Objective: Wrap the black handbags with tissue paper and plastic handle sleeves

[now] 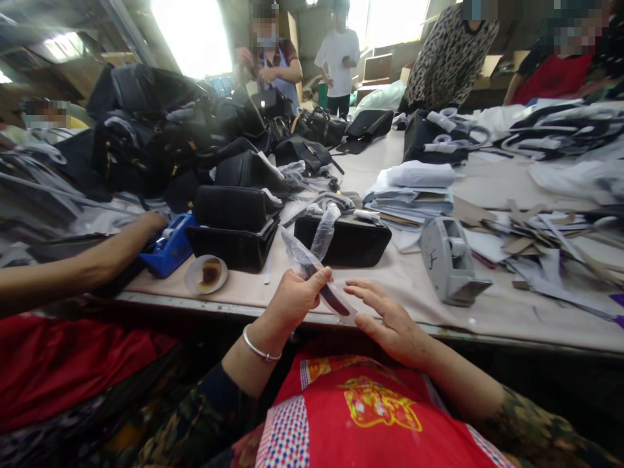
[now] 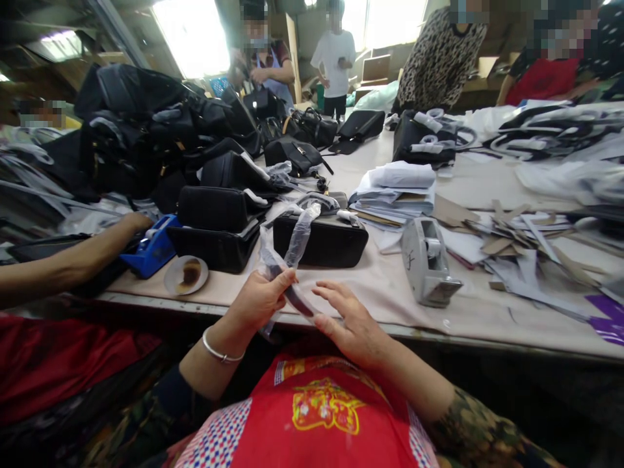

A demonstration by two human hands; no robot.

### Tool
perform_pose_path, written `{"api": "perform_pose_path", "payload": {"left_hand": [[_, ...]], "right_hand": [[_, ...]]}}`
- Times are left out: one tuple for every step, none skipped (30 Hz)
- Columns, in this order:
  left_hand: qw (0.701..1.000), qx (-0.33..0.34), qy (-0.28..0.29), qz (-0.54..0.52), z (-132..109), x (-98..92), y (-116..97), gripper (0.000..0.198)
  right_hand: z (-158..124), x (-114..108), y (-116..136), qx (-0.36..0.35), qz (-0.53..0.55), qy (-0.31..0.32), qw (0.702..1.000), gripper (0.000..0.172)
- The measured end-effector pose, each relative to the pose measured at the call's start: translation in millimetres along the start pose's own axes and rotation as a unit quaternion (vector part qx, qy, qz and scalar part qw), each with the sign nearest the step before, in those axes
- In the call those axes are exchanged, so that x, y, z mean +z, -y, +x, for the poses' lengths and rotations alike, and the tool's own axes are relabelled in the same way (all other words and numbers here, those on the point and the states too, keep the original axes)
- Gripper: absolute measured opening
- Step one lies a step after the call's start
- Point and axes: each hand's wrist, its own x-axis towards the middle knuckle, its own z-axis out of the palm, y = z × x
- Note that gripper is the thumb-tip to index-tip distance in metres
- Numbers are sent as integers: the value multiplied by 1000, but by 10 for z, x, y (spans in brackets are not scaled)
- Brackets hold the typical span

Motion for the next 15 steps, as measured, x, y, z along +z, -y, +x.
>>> {"api": "perform_pose_path", "payload": {"left_hand": [[1000,1,-3,1,11,15,5,39],[1000,4,-8,7,20,35,10,39],[1000,9,-15,21,29,59,16,39],[999,16,-24,40,39,83,24,39],[997,25,-33,64,48,105,33,39],[994,35,-40,91,58,124,44,38],[991,45,-47,119,66,139,57,37],[986,55,-51,147,73,150,73,36],[982,66,-52,170,76,158,90,34],[977,75,-52,190,76,164,109,33],[974,84,-51,207,73,170,128,31],[970,91,-51,218,66,176,146,30],[969,95,-50,225,59,184,161,30],[969,95,-47,222,51,194,168,31],[974,91,-43,203,47,207,165,33]], "right_hand": [[6,-5,14,-10,-14,34,999,36],[15,9,28,2,-13,64,998,34],[25,38,41,24,-3,84,996,38],[36,75,52,51,13,93,994,43],[48,114,61,72,32,92,993,46],[60,151,69,83,54,83,992,47],[74,181,78,85,76,73,991,46],[88,203,89,83,96,65,990,46],[103,217,100,83,112,59,989,46],[117,225,112,84,121,53,988,46],[131,231,122,89,129,49,986,47],[140,237,128,98,138,47,984,47],[145,247,129,110,148,47,982,48],[142,262,124,123,158,48,979,48],[132,282,113,137,168,51,975,48]]}}
